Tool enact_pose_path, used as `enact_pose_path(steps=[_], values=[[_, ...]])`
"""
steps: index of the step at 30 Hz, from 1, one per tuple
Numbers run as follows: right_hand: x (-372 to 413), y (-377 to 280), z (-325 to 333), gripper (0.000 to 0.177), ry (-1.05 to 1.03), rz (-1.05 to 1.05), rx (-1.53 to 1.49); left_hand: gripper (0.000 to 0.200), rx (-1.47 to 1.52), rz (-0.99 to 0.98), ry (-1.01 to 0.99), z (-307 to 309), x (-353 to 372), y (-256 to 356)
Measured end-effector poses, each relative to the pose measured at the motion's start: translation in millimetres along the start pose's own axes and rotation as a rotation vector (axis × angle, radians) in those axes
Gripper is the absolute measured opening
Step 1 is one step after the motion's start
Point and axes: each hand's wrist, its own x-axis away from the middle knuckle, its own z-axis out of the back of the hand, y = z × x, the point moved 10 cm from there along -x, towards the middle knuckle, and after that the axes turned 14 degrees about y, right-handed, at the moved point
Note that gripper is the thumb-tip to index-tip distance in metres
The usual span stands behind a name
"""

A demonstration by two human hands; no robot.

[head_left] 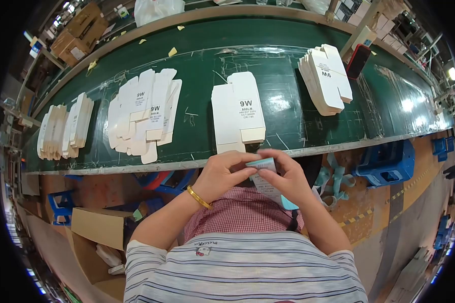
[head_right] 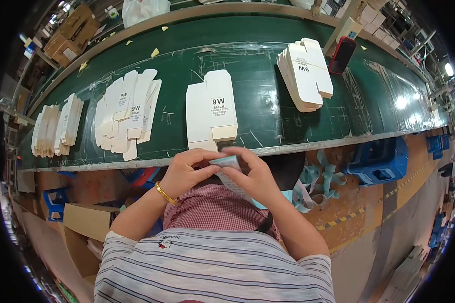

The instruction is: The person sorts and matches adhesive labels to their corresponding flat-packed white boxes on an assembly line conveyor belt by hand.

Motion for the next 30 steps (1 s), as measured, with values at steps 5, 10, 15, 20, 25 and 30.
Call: enact_pose_path(steps=[5, 10, 15, 20, 25, 30], values=[[-8.1, 5.7, 7.3, 0.017, 0.081, 0.073, 0.193, 0.022, 0.057, 0.000, 0.037, 4.6, -9.0, -1.7], [-15.4, 10.6, 5.5, 0.021, 0.122, 0.082, 0.193, 0.020, 0.016, -0.003, 0.038, 7.1, -15.3, -5.4], [-23.3, 21.9, 3.3, 0.026, 0.169, -0.009, 0.108, 0.019, 0.001, -0.113, 0.154, 14.8, -26.2, -6.7], [-28.6, 29.8, -3.4, 0.024, 0.139, 0.001, 0.216, 0.024, -0.106, -0.081, 0.180, 24.3, -39.8, -23.2], [-44.9, 43.5, -5.9, 0.024, 0.174, -0.243, 0.013, 0.030, -0.139, -0.165, 0.251, 42.6, -57.2, -21.2], [-69.4, 55.8, -8.1, 0.024, 0.222, -0.450, -0.076, 0.032, -0.444, -0.563, 0.195, 46.7, -72.7, -6.7]])
